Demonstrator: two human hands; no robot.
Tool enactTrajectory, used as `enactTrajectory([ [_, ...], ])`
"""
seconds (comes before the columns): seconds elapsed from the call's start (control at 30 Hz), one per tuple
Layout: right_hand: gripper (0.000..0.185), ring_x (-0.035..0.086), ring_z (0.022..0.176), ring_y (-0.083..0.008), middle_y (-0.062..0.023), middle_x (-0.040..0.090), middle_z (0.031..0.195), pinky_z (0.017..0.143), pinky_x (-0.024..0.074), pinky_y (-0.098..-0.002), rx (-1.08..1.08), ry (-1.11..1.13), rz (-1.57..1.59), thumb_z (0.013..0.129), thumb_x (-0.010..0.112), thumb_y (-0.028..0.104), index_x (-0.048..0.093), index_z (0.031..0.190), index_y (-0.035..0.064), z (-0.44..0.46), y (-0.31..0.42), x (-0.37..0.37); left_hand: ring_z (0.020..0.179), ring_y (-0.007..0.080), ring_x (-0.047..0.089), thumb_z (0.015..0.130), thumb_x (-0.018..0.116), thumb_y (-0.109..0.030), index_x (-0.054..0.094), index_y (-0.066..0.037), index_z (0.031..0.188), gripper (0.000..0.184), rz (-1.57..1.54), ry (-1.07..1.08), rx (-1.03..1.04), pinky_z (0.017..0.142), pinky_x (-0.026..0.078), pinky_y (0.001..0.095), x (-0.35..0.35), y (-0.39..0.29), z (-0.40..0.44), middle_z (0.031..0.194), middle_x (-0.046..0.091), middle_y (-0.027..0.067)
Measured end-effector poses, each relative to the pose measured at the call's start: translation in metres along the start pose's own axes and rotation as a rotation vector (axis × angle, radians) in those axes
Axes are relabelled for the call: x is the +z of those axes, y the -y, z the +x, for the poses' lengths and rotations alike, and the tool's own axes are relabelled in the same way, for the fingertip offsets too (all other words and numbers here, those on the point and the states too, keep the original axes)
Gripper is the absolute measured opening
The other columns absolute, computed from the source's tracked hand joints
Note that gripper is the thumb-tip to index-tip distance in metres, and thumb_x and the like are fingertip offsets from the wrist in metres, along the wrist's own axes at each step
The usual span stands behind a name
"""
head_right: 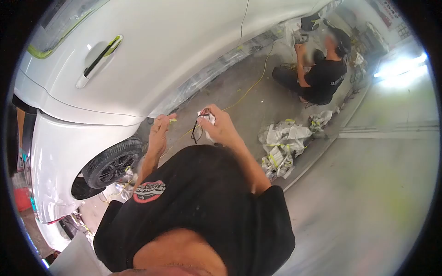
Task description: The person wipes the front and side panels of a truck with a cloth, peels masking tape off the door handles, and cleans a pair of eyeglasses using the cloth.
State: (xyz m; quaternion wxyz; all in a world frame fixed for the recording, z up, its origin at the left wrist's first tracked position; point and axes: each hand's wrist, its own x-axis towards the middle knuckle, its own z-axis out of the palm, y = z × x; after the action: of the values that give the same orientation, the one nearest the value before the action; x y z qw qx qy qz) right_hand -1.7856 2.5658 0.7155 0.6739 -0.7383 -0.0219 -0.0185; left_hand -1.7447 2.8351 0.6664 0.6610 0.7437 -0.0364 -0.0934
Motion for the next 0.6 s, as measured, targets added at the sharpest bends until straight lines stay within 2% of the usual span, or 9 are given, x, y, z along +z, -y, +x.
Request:
enactTrajectory([
  [0.03,0.027,0.062,0.079,-0.0112,-0.0099,0.070,0.089,0.072,0.0512,-0.0314,-0.054,-0.024,-0.020,0.093,0.074,0.019,0.063,0.109,0.0005,0.002,0.000,-0.001,0.114,0.0109,0.057,0.105,0.062,-0.026,0.075,-0.001,0.123,0.033,-0.048,0.033,-0.003,0.095,0.044,0.0285,0.001,-0.004,0.006,0.118,0.068,0.0050],
  [0.13,0.026,0.064,0.081,-0.0116,-0.0089,0.071,0.090,0.073,0.0517,-0.0305,-0.006,-0.023,-0.039,0.093,0.073,0.018,0.063,0.110,0.0003,0.000,-0.003,-0.005,0.098,0.0093,0.061,0.101,0.068,-0.023,0.073,-0.001,0.126,0.033,-0.094,-0.029,-0.046,0.086,0.048,0.0241,0.007,-0.017,0.008,0.105,0.070,0.0047],
  [0.2,0.025,0.065,0.082,-0.0114,-0.0079,0.071,0.091,0.074,0.0518,-0.0295,0.016,-0.012,-0.033,0.094,0.072,0.017,0.063,0.110,0.0007,0.000,-0.001,0.000,0.087,0.0083,0.060,0.100,0.069,-0.021,0.075,0.000,0.120,0.029,-0.180,-0.005,-0.061,0.079,0.050,0.0232,0.009,-0.031,0.005,0.098,0.071,0.0038],
  [0.33,0.022,0.064,0.084,-0.0107,-0.0055,0.071,0.093,0.075,0.0517,-0.0277,0.065,-0.005,-0.013,0.095,0.071,0.014,0.063,0.112,0.0015,-0.001,0.010,0.001,0.076,0.0096,0.062,0.101,0.069,-0.019,0.072,0.002,0.116,0.026,-0.124,-0.023,-0.092,0.073,0.052,0.0257,-0.006,-0.017,0.002,0.085,0.067,0.0013],
  [0.43,0.021,0.063,0.086,-0.0099,-0.0044,0.070,0.095,0.077,0.0510,-0.0269,0.027,0.012,-0.038,0.095,0.070,0.011,0.063,0.112,0.0014,0.002,0.002,0.004,0.070,0.0110,0.063,0.100,0.070,-0.023,0.072,0.003,0.103,0.026,0.008,-0.222,-0.201,0.067,0.053,0.0276,-0.022,0.008,-0.008,0.077,0.067,0.0027],
  [0.53,0.020,0.061,0.087,-0.0093,-0.0041,0.068,0.097,0.078,0.0502,-0.0261,0.039,0.069,-0.051,0.095,0.070,0.010,0.063,0.112,0.0013,0.010,0.006,0.009,0.067,0.0179,0.065,0.100,0.068,-0.032,0.072,0.003,0.095,0.036,0.408,-0.275,-0.079,0.066,0.054,0.0342,-0.052,0.063,-0.043,0.076,0.070,0.0096],
  [0.6,0.020,0.061,0.087,-0.0089,-0.0038,0.068,0.096,0.078,0.0496,-0.0256,0.103,0.113,-0.012,0.096,0.071,0.011,0.063,0.111,0.0015,0.014,0.014,0.017,0.072,0.0268,0.068,0.099,0.065,-0.038,0.072,0.002,0.094,0.041,0.753,-0.160,-0.347,0.069,0.054,0.0400,-0.087,0.146,-0.089,0.082,0.072,0.0147],
])
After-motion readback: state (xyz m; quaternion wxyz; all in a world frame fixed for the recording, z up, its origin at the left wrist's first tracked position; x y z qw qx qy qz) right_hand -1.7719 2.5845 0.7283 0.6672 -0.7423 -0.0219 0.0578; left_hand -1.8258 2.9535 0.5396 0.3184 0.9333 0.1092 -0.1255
